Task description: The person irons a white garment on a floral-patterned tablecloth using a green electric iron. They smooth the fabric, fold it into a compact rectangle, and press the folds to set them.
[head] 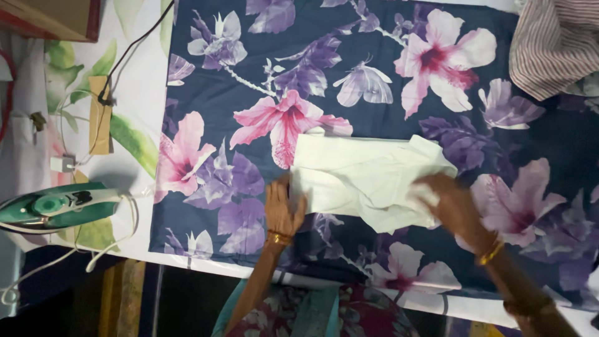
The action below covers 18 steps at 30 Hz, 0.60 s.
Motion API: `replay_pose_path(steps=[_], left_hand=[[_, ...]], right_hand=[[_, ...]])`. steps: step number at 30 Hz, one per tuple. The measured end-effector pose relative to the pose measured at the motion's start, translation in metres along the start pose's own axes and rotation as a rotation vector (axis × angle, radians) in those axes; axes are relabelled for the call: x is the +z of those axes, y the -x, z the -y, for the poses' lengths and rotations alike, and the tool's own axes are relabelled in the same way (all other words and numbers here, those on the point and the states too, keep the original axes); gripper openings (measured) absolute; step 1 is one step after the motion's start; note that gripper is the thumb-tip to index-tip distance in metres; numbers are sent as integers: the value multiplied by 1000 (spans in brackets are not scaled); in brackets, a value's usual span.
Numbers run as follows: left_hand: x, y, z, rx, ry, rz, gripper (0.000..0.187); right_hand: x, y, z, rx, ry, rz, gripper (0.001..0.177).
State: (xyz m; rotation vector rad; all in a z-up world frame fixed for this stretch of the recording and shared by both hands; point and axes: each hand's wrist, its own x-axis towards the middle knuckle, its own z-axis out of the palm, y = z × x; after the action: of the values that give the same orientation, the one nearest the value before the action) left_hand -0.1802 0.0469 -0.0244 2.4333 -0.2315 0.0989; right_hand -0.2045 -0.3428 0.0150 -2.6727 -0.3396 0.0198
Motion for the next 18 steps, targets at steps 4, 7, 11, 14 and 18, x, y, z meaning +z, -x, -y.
replay_pose_path(steps=[4,7,11,14,18], left_hand=[[-8,24,4,315,-71,215,67],[13,32,16,398,-356,244,73],[50,32,35,416,-386,189,66],[63,32,46,403,-372,165,65],[61,34,61,416,-340,127,57]], right_hand=[[11,36,41,-309,151,-7,71],[24,43,42,-196,195,70,59],[34,38,10,33,-97,181,24],[26,31,-31,480,-237,395,22],[26,30,-53,241,-206,175,26]])
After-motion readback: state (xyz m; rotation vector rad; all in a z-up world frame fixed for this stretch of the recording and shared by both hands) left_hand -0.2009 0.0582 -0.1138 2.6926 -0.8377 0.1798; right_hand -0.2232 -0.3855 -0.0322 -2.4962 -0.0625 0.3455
